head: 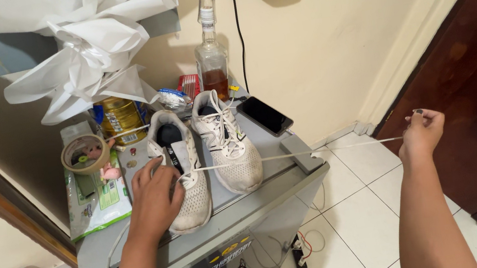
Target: The person removes the laces from a pair of white sneakers placed on a small refrigerator, then threads the laces back through the eyelets and ties them. The person handles both shoes sequentially, adjusting and pulling the laces to complete the re-lacing.
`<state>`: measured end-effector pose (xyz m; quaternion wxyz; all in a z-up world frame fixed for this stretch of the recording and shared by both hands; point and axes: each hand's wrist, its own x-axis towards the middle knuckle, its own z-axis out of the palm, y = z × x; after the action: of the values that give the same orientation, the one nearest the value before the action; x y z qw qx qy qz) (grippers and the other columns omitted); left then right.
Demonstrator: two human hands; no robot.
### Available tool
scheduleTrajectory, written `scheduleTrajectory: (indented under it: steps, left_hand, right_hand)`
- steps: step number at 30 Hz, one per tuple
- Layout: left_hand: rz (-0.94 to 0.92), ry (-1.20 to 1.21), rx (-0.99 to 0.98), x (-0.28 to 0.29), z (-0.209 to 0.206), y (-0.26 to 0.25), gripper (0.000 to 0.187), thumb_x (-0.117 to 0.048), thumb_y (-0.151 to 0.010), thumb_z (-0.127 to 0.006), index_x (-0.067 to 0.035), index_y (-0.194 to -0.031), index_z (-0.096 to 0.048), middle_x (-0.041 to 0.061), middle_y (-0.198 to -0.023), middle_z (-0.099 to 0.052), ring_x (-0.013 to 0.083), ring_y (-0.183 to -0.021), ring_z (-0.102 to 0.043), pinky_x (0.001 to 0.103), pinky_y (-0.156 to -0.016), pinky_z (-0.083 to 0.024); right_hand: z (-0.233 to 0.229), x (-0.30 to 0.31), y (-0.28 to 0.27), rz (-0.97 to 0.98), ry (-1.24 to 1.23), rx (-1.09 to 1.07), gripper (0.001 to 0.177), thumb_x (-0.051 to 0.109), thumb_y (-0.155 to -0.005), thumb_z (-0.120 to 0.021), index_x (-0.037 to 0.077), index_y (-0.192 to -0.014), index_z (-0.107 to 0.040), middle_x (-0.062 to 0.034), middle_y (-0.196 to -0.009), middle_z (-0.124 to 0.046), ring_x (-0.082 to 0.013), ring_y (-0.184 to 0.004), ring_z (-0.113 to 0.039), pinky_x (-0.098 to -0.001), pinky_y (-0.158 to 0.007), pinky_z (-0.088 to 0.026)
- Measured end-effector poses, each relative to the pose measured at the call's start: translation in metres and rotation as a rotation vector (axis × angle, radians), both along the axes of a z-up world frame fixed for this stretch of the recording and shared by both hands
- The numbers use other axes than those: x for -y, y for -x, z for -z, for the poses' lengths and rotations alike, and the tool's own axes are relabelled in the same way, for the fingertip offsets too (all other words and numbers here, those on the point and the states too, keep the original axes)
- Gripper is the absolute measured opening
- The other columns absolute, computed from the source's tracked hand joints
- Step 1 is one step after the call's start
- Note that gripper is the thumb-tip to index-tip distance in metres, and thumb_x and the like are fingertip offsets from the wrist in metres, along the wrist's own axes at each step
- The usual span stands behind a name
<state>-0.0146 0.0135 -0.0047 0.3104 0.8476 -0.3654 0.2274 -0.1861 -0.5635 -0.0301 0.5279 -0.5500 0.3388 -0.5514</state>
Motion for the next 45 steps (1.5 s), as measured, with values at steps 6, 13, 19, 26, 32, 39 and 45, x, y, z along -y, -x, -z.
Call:
scheduleTrajectory:
  steps: [6, 13, 19, 26, 32, 39, 45]
  left_hand:
    - [0.023, 0.075, 0.012, -0.003, -0.007, 0.004, 0.036, -0.01, -0.063, -0.064, -0.005, -0.099, -0.061, 0.016, -0.134, -0.054, 0.038, -0.135, -0.042, 0.051, -0.112, -0.032]
    - [-0.054, 0.073, 0.046, -0.003, -0.003, 0.004, 0.026, -0.014, -0.066, -0.068, -0.006, -0.09, -0.06, 0.016, -0.138, -0.053, 0.0393, -0.136, -0.042, 0.053, -0.114, -0.03]
    - [-0.066, 0.102, 0.03, -0.006, 0.001, 0.003, 0.022, -0.014, -0.064, -0.07, -0.007, -0.084, -0.063, 0.014, -0.136, -0.055, 0.0389, -0.134, -0.042, 0.053, -0.113, -0.029]
    - [-0.074, 0.136, 0.005, -0.007, 0.0, 0.003, 0.022, -0.013, -0.065, -0.075, -0.008, -0.08, -0.061, 0.013, -0.134, -0.055, 0.0394, -0.133, -0.042, 0.051, -0.111, -0.03]
    - [-0.046, 0.122, 0.045, -0.005, -0.003, 0.003, 0.025, -0.012, -0.069, -0.075, -0.006, -0.087, -0.059, 0.013, -0.129, -0.056, 0.0354, -0.132, -0.045, 0.05, -0.11, -0.033]
    - [0.068, 0.028, 0.166, 0.004, -0.007, -0.007, 0.024, -0.007, -0.077, -0.073, -0.005, -0.099, -0.063, 0.011, -0.114, -0.062, 0.0299, -0.123, -0.054, 0.049, -0.106, -0.036]
    - [0.093, 0.024, 0.181, 0.007, -0.008, -0.007, 0.018, -0.004, -0.079, -0.073, -0.007, -0.094, -0.065, 0.006, -0.099, -0.066, 0.0266, -0.1, -0.065, 0.046, -0.109, -0.041]
  right_hand:
    - [-0.006, -0.018, -0.012, -0.063, 0.086, -0.1, 0.006, 0.008, -0.106, -0.056, 0.01, -0.111, -0.054, -0.0024, -0.1, -0.064, -0.0046, -0.084, -0.06, -0.0193, -0.062, -0.045]
    - [-0.023, -0.126, -0.072, -0.544, 0.362, -0.292, 0.013, 0.015, -0.104, -0.056, 0.008, -0.11, -0.066, -0.0035, -0.093, -0.067, -0.0087, -0.081, -0.059, -0.0239, -0.07, -0.047]
    - [-0.029, -0.27, -0.126, -0.929, 0.593, -0.35, 0.014, 0.014, -0.09, -0.071, 0.008, -0.102, -0.07, -0.0004, -0.088, -0.072, -0.0071, -0.078, -0.063, -0.0245, -0.068, -0.051]
    - [-0.047, -0.347, -0.134, -1.086, 0.853, -0.42, 0.017, 0.01, -0.08, -0.076, 0.006, -0.096, -0.071, -0.0091, -0.091, -0.067, -0.0229, -0.076, -0.059, -0.0348, -0.07, -0.049]
    - [-0.045, -0.368, -0.143, -1.127, 0.897, -0.429, 0.017, 0.011, -0.079, -0.076, 0.005, -0.092, -0.068, -0.0102, -0.089, -0.068, -0.0263, -0.085, -0.065, -0.0382, -0.076, -0.051]
    - [-0.037, -0.37, -0.153, -1.065, 1.025, -0.421, 0.016, 0.009, -0.076, -0.077, 0.004, -0.087, -0.066, -0.0127, -0.088, -0.069, -0.032, -0.089, -0.063, -0.0416, -0.081, -0.05]
    - [-0.033, -0.375, -0.15, -1.008, 1.086, -0.395, 0.016, 0.005, -0.077, -0.074, 0.004, -0.09, -0.065, -0.0115, -0.091, -0.068, -0.0331, -0.093, -0.06, -0.0422, -0.082, -0.049]
